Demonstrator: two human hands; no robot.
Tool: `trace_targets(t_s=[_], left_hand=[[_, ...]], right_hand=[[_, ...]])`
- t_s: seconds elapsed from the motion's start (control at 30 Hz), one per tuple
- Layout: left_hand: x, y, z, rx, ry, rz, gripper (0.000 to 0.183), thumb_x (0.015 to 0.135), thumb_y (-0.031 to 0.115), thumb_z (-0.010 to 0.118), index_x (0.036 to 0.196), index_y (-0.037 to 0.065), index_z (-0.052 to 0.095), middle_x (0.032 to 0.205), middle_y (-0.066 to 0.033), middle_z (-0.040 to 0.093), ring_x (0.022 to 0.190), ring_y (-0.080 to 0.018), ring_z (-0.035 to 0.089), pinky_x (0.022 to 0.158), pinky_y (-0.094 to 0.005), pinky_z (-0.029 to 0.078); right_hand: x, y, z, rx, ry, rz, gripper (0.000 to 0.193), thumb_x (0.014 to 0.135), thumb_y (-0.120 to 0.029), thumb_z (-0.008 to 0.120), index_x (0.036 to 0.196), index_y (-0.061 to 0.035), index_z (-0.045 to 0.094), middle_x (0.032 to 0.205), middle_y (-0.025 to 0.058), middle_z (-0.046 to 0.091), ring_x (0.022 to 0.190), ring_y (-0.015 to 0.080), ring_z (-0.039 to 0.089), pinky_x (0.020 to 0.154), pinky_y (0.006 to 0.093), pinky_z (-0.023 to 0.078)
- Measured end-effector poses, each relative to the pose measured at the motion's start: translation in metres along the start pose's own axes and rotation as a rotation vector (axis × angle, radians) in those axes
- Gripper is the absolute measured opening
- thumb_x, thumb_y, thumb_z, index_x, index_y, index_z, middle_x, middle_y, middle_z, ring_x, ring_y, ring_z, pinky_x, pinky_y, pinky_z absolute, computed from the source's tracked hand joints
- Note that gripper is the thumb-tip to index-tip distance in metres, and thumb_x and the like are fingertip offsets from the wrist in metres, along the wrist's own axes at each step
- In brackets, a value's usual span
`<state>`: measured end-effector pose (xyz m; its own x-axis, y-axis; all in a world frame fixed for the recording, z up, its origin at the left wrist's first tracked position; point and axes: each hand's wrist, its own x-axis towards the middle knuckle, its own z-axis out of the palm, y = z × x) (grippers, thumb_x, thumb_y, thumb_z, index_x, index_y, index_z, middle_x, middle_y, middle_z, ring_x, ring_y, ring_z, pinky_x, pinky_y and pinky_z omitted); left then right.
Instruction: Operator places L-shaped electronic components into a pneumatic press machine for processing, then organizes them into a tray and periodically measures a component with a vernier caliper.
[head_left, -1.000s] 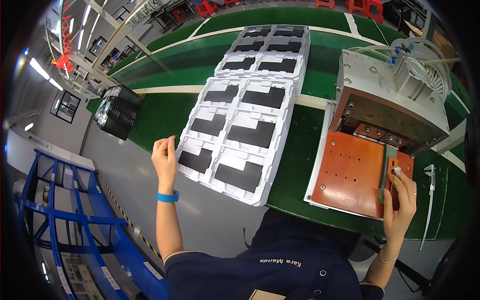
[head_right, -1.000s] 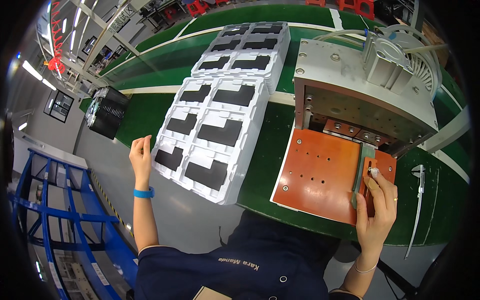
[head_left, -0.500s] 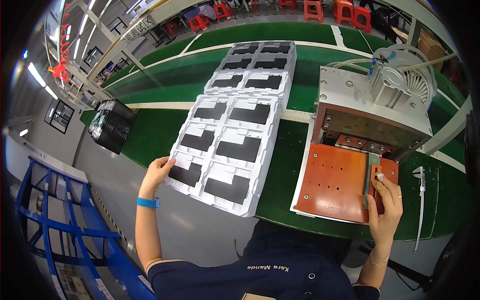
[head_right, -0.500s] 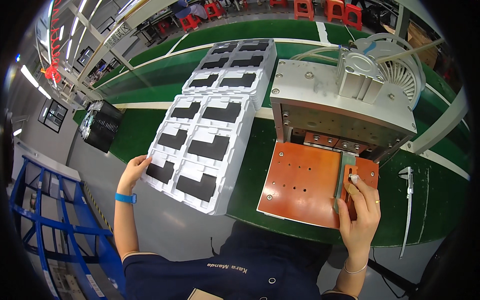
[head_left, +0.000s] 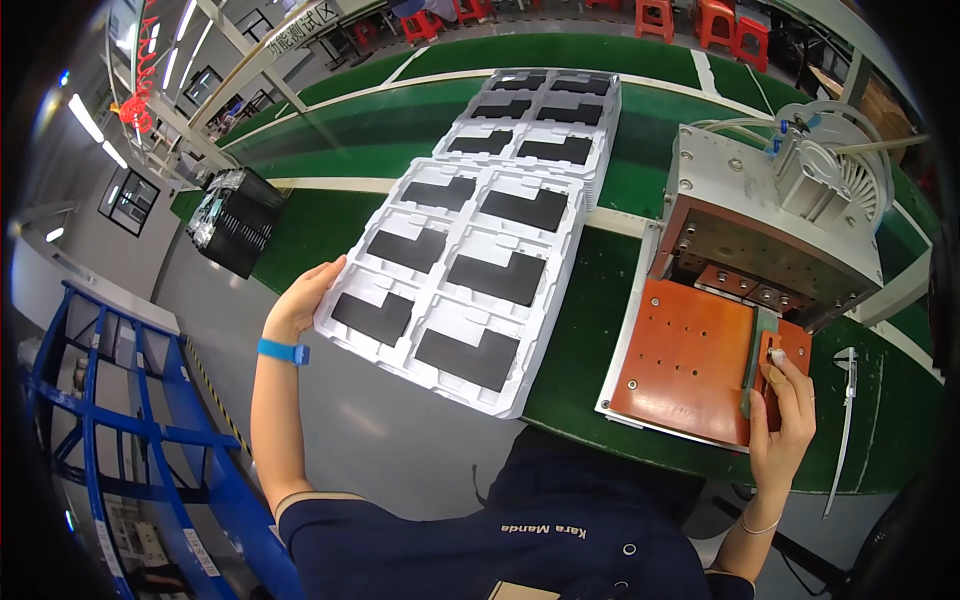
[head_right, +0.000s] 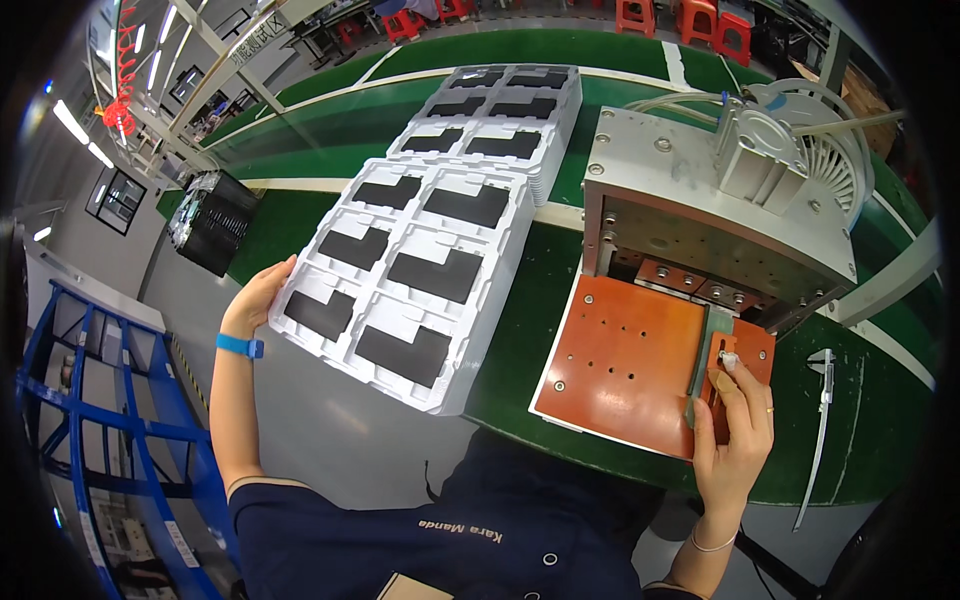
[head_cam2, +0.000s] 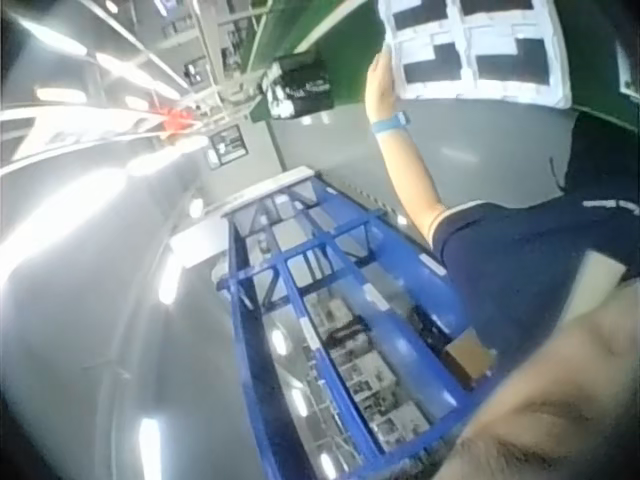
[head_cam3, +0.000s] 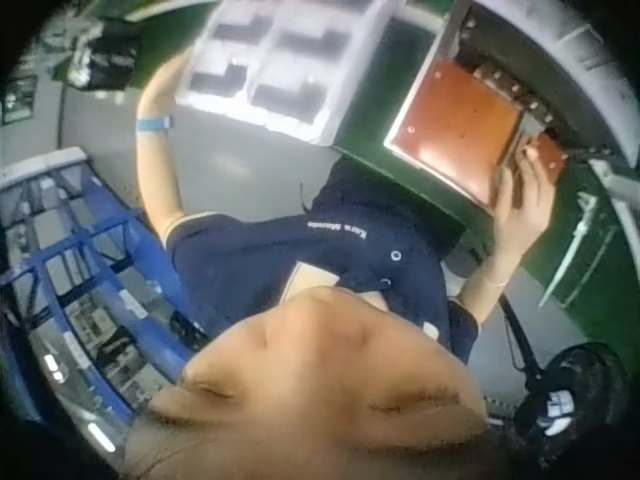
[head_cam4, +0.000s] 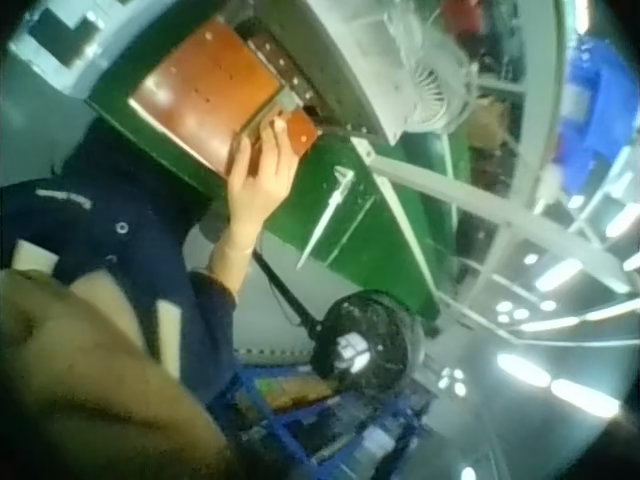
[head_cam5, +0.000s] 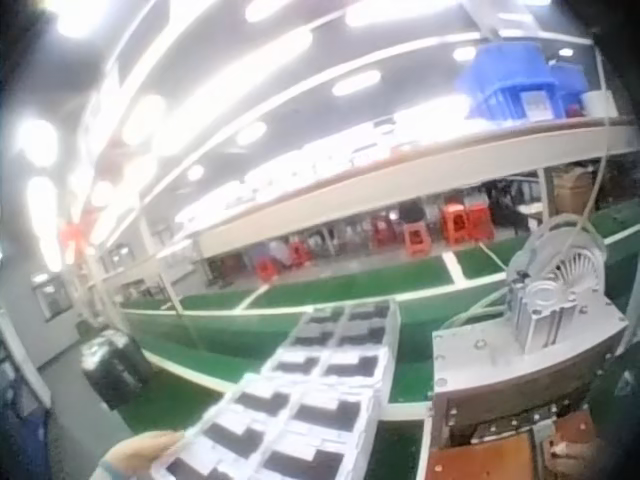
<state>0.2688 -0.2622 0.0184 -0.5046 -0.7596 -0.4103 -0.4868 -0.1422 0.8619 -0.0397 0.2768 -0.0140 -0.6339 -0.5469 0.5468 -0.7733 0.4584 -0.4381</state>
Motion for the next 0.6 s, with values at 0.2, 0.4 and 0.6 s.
trace_targets(t_s=[0.2, 0.4, 0.6], left_hand=[[0.040, -0.020, 0.005, -0.292, -0.261, 0.116, 0.044, 0.107, 0.024, 0.052, 0.140, -0.005, 0.051, 0.130, -0.0144, 0.065, 0.113, -0.0209, 0.066, 0.098, -0.0350, 0.055], [0.035, -0.001, 0.007, -0.347, -0.322, 0.433, 0.050, 0.101, 0.017, 0.060, 0.146, -0.002, 0.046, 0.136, -0.0123, 0.061, 0.121, -0.0201, 0.062, 0.105, -0.0348, 0.050], [0.075, 0.071, 0.004, -0.289, -0.379, 0.512, 0.047, 0.104, 0.018, 0.055, 0.146, -0.002, 0.045, 0.135, -0.0124, 0.062, 0.119, -0.0205, 0.064, 0.102, -0.0331, 0.051]], right_hand=[[0.005, -0.002, -0.001, 0.011, 0.018, -0.035, 0.026, 0.077, -0.005, 0.076, 0.102, 0.0024, 0.072, 0.119, 0.0150, 0.068, 0.100, 0.0326, 0.064, 0.086, 0.0395, 0.052], [0.006, 0.000, 0.000, -0.021, 0.020, -0.037, 0.027, 0.076, -0.007, 0.077, 0.101, 0.0016, 0.072, 0.117, 0.0150, 0.067, 0.098, 0.0325, 0.064, 0.085, 0.0395, 0.052], [0.008, -0.003, -0.003, -0.021, 0.025, -0.021, 0.027, 0.075, -0.008, 0.078, 0.100, 0.0006, 0.072, 0.115, 0.0147, 0.067, 0.095, 0.0322, 0.065, 0.083, 0.0388, 0.052]])
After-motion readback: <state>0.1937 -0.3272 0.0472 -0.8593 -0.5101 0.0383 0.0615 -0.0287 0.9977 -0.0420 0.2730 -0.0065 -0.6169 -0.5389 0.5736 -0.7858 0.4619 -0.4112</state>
